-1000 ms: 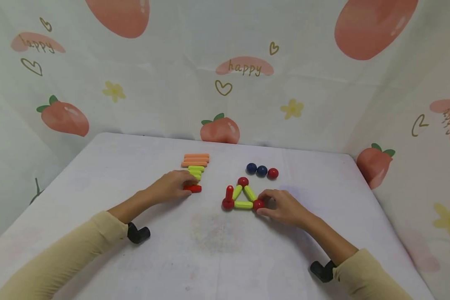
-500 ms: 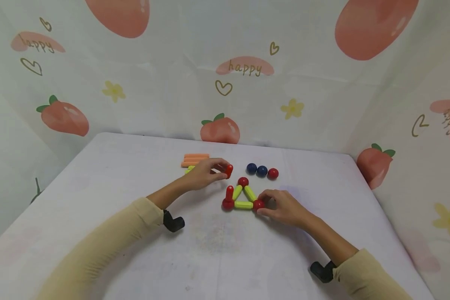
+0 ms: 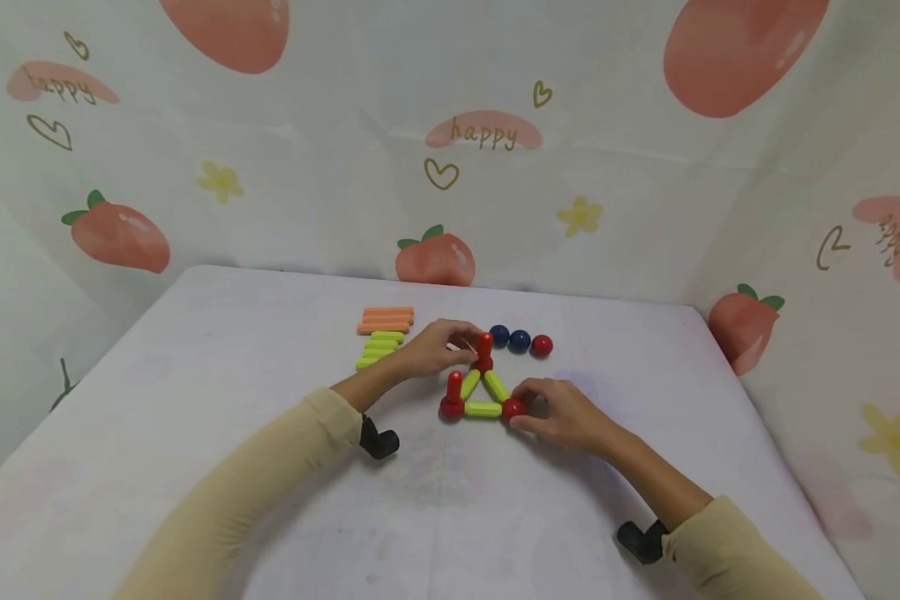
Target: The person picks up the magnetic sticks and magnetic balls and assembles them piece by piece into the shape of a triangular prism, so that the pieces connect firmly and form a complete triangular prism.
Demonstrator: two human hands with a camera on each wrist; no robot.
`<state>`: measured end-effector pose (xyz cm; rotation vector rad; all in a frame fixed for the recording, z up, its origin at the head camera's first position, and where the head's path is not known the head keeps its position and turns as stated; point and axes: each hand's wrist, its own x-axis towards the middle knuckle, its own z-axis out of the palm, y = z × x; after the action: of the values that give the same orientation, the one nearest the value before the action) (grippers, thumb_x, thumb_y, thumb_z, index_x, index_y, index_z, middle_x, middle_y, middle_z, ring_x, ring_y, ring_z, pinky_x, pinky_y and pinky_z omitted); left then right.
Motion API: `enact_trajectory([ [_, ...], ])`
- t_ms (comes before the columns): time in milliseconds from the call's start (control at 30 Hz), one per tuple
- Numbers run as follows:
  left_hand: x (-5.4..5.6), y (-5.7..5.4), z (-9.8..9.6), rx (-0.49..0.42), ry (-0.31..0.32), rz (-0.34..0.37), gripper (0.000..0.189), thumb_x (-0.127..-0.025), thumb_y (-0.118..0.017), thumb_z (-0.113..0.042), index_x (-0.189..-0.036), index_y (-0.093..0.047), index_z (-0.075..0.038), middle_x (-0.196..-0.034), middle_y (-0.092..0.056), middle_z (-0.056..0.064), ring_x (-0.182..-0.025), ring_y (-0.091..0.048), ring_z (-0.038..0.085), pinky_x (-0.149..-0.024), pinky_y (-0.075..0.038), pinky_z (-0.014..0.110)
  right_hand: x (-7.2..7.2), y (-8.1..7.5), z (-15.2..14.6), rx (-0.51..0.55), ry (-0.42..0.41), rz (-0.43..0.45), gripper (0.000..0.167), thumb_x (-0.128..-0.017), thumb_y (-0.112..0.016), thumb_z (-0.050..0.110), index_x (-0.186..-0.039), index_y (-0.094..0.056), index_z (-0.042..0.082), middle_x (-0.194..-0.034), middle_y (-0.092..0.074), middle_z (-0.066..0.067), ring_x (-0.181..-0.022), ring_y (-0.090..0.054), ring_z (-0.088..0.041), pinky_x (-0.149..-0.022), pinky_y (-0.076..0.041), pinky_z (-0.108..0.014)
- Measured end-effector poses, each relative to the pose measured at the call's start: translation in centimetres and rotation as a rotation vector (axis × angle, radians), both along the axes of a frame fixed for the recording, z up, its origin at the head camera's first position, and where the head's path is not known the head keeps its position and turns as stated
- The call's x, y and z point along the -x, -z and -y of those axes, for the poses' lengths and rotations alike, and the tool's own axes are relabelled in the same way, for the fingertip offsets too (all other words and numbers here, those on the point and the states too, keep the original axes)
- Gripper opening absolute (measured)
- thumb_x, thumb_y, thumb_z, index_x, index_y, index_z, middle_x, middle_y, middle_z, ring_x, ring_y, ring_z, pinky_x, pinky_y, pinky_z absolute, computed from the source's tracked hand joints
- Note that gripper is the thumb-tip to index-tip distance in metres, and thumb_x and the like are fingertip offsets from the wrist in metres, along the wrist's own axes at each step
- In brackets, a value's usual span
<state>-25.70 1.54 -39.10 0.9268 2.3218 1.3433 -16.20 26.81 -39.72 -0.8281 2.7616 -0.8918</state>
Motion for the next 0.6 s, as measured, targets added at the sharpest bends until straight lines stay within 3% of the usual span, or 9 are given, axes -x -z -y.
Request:
enact_trajectory([
  [200, -0.7, 0.6, 2.2, 0.023, 0.050, 0.034, 0.032, -0.095, -0.063, -0.002, -0.127, -0.064, -0.003, -0.115, -0.069, 0.009, -0.106, -0.065, 0.019, -0.091, -0.052, 0.025, 0.0, -0.2, 0.1, -0.006, 0.009, 0.005, 0.037, -0.086, -0.079, 0.028, -0.115, -0.068, 0.008, -0.103, -0.070, 0.006, -0.095, -0.063, -0.014, -0.086, -0.055, -0.039],
  [433, -2.2, 0.5, 5.0, 0.078, 0.200, 0.090, 0.042, -0.090, -0.069, -0.002, -0.131, -0.062, -0.003, -0.117, -0.070, 0.008, -0.104, -0.067, 0.015, -0.090, -0.053, 0.025, 0.2, -0.5, -0.1, -0.019, 0.004, 0.008, 0.037, -0.087, -0.078, 0.031, -0.115, -0.068, 0.009, -0.104, -0.071, 0.005, -0.096, -0.064, -0.015, -0.086, -0.055, -0.040],
  [600, -3.2, 0.5, 5.7, 0.119, 0.244, 0.083, 0.048, -0.085, -0.077, -0.012, -0.130, -0.063, -0.007, -0.114, -0.070, 0.002, -0.102, -0.064, 0.011, -0.091, -0.051, 0.025, 1.3, -0.9, -0.3, 0.050, 0.074, -0.067, 0.034, -0.089, -0.076, 0.024, -0.114, -0.068, 0.003, -0.106, -0.072, -0.005, -0.101, -0.065, -0.023, -0.088, -0.054, -0.049],
])
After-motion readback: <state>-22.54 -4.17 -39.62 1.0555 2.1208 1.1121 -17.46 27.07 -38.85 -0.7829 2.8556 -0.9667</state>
